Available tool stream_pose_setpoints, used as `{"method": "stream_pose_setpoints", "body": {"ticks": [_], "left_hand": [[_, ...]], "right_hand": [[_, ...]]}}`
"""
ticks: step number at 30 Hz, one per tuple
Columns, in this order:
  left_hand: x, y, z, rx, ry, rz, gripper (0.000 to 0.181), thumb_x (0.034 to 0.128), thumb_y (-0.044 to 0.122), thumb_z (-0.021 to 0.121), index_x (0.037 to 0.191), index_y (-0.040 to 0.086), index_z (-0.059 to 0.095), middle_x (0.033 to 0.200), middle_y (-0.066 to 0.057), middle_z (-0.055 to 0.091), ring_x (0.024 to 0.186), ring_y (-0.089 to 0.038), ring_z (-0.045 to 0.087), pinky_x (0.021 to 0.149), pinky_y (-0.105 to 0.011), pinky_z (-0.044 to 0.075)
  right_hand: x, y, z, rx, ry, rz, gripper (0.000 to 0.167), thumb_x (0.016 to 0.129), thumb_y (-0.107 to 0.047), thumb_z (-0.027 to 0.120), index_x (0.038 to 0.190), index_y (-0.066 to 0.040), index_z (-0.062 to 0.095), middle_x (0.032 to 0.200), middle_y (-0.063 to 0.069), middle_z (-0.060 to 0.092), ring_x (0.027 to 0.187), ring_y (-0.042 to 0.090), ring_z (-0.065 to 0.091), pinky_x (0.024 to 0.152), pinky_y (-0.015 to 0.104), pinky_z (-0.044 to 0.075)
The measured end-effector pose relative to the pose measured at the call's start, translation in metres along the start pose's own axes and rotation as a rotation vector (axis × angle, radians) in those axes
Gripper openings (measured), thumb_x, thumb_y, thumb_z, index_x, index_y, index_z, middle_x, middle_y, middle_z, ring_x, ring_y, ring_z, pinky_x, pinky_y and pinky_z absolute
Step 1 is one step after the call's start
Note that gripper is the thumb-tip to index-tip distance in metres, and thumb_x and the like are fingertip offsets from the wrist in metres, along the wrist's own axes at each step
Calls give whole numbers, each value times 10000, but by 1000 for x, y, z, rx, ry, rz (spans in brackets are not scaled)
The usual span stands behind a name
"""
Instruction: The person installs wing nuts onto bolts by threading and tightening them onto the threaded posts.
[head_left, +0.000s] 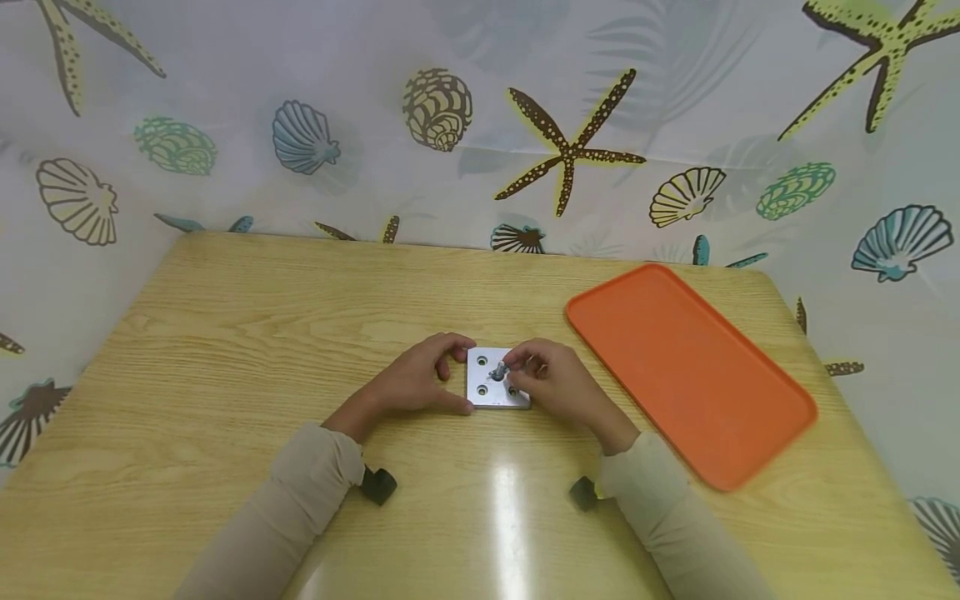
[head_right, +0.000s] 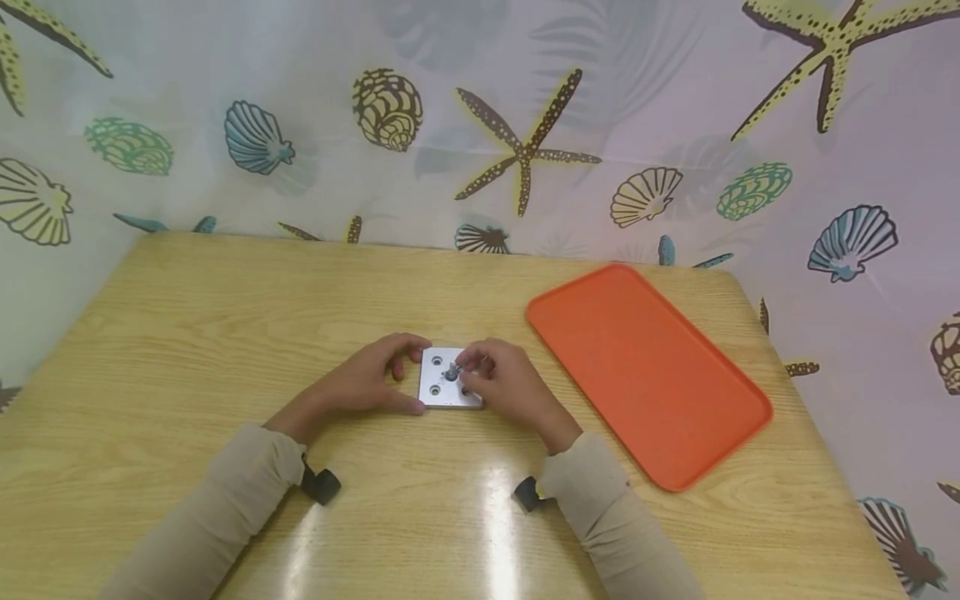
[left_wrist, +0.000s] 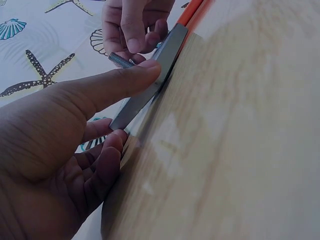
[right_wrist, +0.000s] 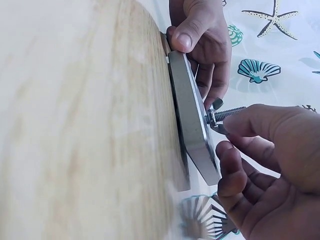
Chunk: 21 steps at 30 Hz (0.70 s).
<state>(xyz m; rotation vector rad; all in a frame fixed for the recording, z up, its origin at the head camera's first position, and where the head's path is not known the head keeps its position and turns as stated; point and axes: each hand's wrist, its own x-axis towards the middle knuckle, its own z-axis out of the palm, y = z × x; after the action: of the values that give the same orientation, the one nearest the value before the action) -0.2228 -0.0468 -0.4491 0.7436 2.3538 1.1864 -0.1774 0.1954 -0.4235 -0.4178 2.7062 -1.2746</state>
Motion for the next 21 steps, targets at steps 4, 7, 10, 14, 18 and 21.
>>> {"method": "stream_pose_setpoints", "body": {"ticks": [4, 7, 10, 14, 18, 21], "left_hand": [[0, 0, 0, -9, -3, -6, 836, 711, 292, 915, 1422, 156, 496, 1196, 2, 552, 912, -164, 478, 792, -314, 412], [0, 1, 0, -10, -2, -10, 837, 708, 291, 917, 1421, 162, 498, 1193, 6, 550, 913, -166, 480, 792, -315, 413], [0, 0, 0, -5, 0, -9, 837, 706, 292, 918, 1419, 160, 500, 1190, 7, 551, 911, -165, 483, 791, -313, 415], [1, 0, 0, -3, -1, -8, 838, 707, 293, 917, 1420, 154, 498, 1190, 2, 552, 910, -162, 483, 791, -313, 415], [0, 1, -1, -1, -3, -11, 842, 709, 297, 916, 1424, 158, 494, 1197, 4, 553, 913, -166, 485, 793, -316, 416], [0, 2, -1, 3, -2, -11, 842, 708, 296, 916, 1424, 159, 493, 1200, 5, 555, 914, -169, 487, 794, -317, 418]], "right_hand": [[0, -2, 0, 9, 5, 17, 68, 901, -64, 689, 967, -58, 702, 966, 92, 704, 794, 151, 558, 713, 227, 473], [1, -2, -1, 31, -2, 24, 55, 900, -47, 681, 955, -52, 688, 926, 97, 691, 769, 150, 558, 677, 215, 471], [1, -2, 0, 50, -11, 27, 58, 908, -37, 671, 964, -46, 677, 902, 102, 680, 755, 149, 563, 652, 207, 475], [1, -1, 0, 63, -18, 19, 69, 918, -41, 667, 987, -38, 673, 904, 110, 681, 763, 146, 578, 655, 204, 486], [2, 1, 1, 74, -36, -5, 123, 920, -35, 664, 1042, -28, 669, 907, 119, 686, 765, 145, 585, 654, 202, 490], [3, 3, 2, 61, -45, -28, 189, 914, -34, 668, 1103, -39, 663, 884, 105, 680, 733, 132, 575, 631, 203, 479]]}}
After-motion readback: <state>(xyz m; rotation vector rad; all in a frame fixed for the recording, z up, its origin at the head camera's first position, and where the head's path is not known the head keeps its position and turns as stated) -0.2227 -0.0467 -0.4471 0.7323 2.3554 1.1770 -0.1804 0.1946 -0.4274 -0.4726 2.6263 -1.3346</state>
